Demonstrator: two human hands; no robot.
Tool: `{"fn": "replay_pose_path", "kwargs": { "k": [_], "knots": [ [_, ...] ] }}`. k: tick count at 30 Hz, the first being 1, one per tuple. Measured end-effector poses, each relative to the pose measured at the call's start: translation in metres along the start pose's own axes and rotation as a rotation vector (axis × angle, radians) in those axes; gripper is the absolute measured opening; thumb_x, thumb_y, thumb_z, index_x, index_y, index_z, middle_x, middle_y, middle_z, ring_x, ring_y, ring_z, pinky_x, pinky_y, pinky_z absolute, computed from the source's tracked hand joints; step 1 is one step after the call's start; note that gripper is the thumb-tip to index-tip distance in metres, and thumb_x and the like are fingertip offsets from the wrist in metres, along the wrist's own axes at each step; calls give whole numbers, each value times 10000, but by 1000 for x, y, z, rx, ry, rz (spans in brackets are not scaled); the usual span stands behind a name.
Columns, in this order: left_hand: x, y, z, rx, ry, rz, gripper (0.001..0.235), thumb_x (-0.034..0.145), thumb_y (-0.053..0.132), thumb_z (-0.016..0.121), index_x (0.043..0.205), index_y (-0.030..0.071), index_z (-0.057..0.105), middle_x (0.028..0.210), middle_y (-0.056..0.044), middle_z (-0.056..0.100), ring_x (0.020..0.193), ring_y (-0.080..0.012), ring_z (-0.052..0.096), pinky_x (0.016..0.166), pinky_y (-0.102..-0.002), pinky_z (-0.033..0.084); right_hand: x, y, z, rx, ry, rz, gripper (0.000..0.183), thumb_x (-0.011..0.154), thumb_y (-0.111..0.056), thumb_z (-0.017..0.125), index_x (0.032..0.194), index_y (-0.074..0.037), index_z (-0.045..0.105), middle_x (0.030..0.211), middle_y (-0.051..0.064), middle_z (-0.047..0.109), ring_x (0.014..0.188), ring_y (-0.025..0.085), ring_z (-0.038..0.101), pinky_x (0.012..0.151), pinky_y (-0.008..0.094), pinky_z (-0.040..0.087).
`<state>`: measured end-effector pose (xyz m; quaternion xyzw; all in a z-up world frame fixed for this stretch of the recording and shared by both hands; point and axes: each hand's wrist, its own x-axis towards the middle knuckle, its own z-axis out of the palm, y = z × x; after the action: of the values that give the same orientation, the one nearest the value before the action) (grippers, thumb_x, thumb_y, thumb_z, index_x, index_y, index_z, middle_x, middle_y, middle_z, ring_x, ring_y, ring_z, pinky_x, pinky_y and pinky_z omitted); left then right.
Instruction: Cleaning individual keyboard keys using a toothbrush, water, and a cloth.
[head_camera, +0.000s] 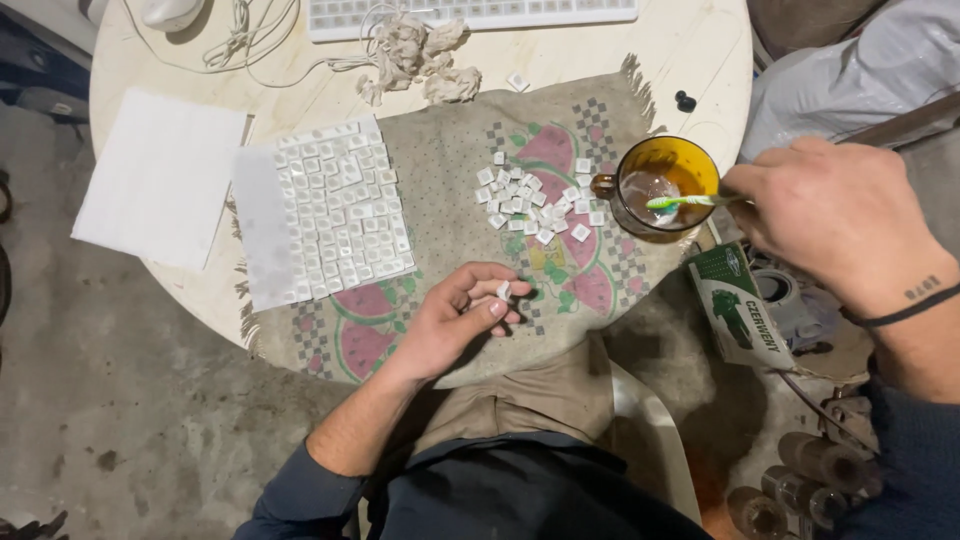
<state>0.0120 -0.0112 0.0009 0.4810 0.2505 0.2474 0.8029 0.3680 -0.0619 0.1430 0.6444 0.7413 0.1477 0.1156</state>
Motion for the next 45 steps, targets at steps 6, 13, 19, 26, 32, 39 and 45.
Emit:
{"fn": "replay_pose_path", "kwargs": {
  "k": [6, 13, 19, 26, 32, 39, 45],
  "knots": [
    [14, -10, 14, -44, -67, 24, 327, 1046, 116, 629, 1352, 27, 556, 1297, -134, 708, 1032, -155, 690, 897, -315, 573, -13, 1, 31, 77, 90, 30, 172, 852, -266, 750, 1023, -250, 754, 881, -50, 677, 918, 177, 690, 705, 342, 547],
    [21, -22, 28, -50, -43, 35, 348, 1045, 143, 650, 1361, 19, 574, 1262, -155, 730, 976, -163, 698, 840, -323, 571, -40, -11, -6, 127, 211, 102, 173, 871, -281, 746, 1024, -205, 772, 841, -15, 690, 812, 199, 694, 611, 335, 523],
    [49, -41, 73, -173, -64, -9, 344, 1053, 146, 622, 1373, 33, 565, 1344, -147, 683, 1104, -181, 700, 909, -325, 571, -130, -59, 74, 878, 365, 427, 258, 983, -98, 751, 1238, -135, 761, 801, 71, 648, 684, 201, 615, 665, 304, 489],
    [68, -80, 126, -189, -149, 74, 339, 1079, 87, 593, 1406, 2, 573, 1342, -148, 668, 1220, -192, 653, 1048, -360, 550, -187, -155, 139, 1185, 602, 626, 321, 912, 45, 694, 1228, -6, 727, 1057, 104, 681, 878, 165, 668, 759, 286, 538],
    [60, -90, 128, -209, -90, 132, 302, 1079, 87, 611, 1359, -24, 589, 1327, -150, 684, 1243, -233, 678, 1077, -384, 562, -178, -165, 132, 993, 764, 616, 304, 875, 89, 773, 1159, -20, 750, 986, 128, 680, 831, 209, 664, 718, 313, 526],
    [51, -85, 121, -260, -43, 119, 312, 1078, 82, 602, 1374, -19, 588, 1367, -200, 661, 1308, -267, 634, 1084, -406, 549, -170, -175, 129, 829, 804, 563, 232, 871, 100, 786, 1074, -11, 769, 908, 121, 681, 768, 263, 659, 675, 353, 520],
    [47, -86, 114, -296, -44, 145, 318, 1084, 100, 617, 1372, -34, 594, 1321, -199, 665, 1330, -286, 638, 1084, -424, 563, -150, -182, 116, 924, 846, 531, 231, 873, 100, 771, 1079, -4, 754, 931, 139, 677, 786, 262, 669, 693, 342, 528]
  ]
}}
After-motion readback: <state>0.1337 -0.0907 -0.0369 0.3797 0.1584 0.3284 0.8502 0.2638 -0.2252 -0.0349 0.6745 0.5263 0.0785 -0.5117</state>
